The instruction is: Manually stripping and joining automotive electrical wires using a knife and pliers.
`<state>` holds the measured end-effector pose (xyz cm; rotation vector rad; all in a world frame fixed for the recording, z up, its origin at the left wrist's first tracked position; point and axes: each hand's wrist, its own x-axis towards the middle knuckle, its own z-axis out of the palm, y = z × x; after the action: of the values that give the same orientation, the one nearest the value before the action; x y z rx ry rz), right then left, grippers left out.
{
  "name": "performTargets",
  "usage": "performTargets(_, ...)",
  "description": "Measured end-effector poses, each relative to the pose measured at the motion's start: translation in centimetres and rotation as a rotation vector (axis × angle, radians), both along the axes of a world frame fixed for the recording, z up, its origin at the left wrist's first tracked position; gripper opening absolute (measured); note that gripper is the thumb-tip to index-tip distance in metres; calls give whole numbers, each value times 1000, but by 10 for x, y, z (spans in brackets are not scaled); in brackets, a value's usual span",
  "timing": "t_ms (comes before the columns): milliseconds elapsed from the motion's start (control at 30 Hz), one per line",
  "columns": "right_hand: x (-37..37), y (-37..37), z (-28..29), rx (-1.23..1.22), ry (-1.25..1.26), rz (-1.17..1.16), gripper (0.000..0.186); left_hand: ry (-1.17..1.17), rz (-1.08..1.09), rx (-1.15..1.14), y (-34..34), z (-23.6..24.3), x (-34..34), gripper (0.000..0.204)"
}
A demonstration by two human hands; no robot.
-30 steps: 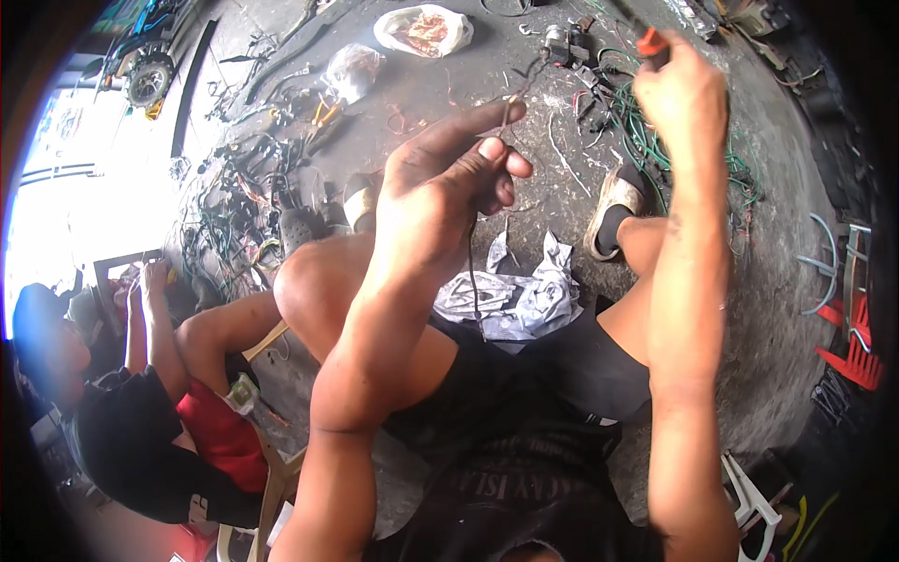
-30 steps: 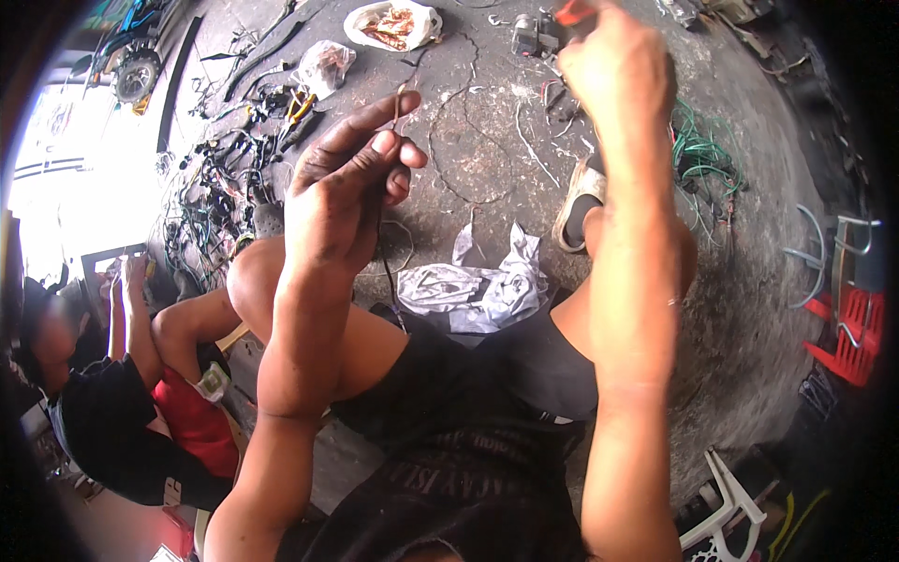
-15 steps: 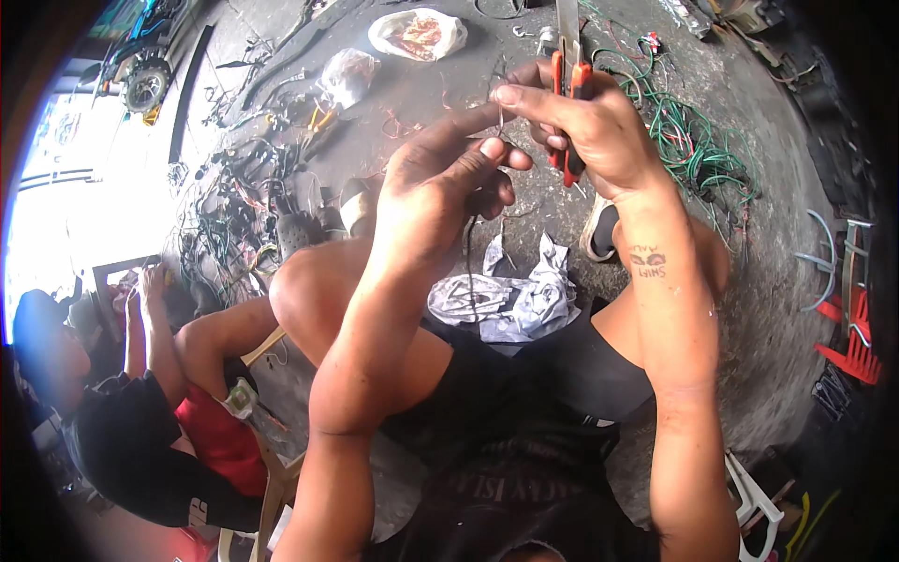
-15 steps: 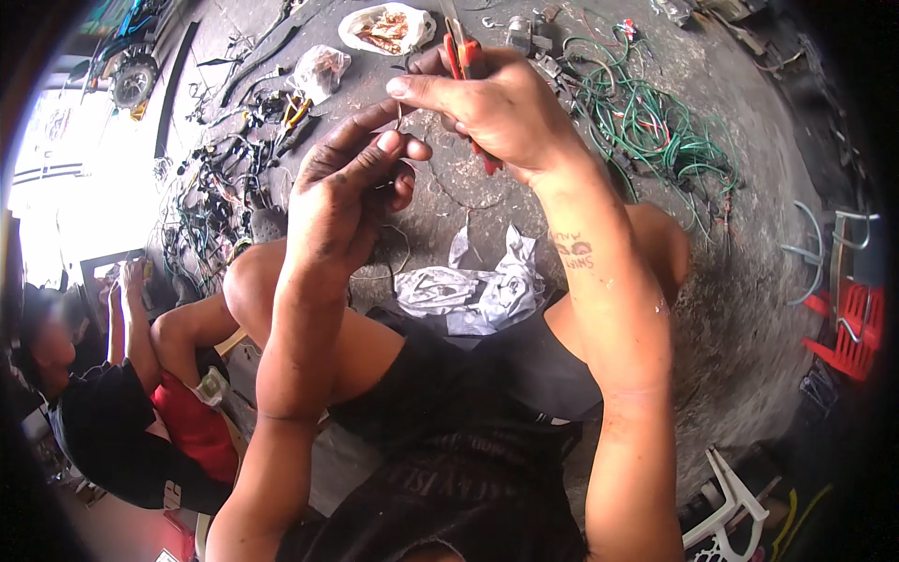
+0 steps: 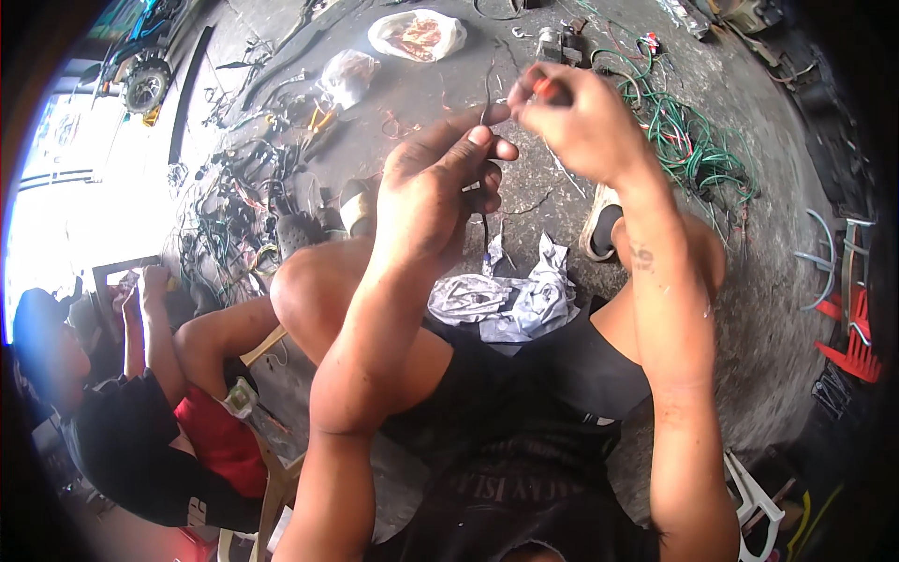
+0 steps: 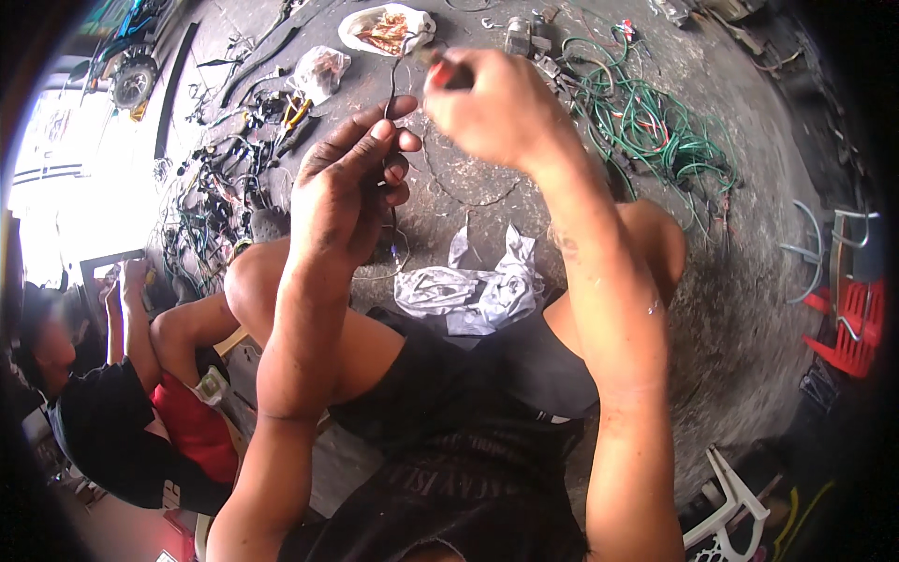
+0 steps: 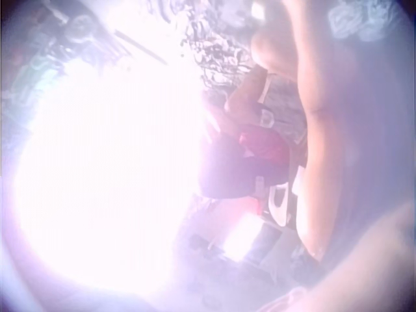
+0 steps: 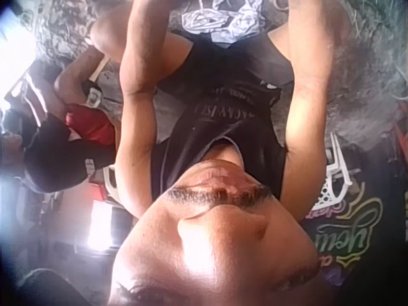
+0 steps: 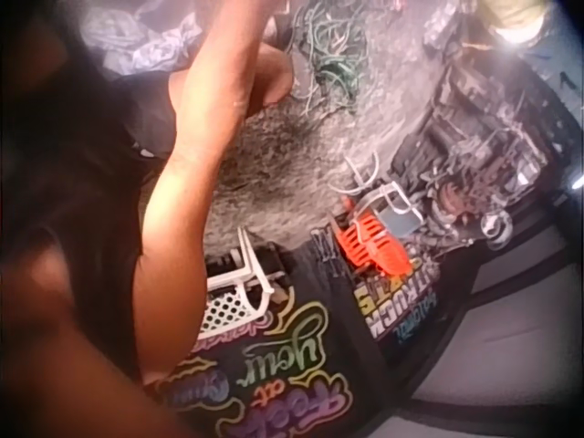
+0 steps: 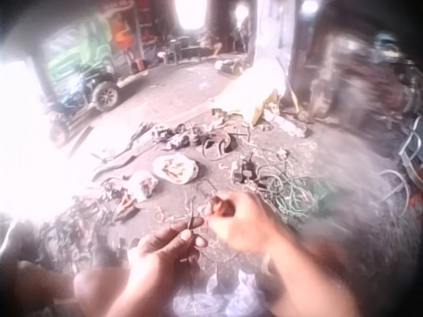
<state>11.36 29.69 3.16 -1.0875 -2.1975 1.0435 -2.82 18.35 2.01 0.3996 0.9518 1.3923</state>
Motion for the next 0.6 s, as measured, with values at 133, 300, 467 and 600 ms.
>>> performTargets(133,-4,-19,0,247,-216,36,17,55,67,15,0,-1,5,21)
performTargets(300,-6,-18,0,288,-367,-2,21,226,102,23,2,-7,4,17)
performTargets(467,-6,-17,-4,288,-370,-1,19,333,154,51,3,-11,6,18)
performTargets(600,-6,-12,-6,350,-380,10,18,371,208,22,3,1,8,16)
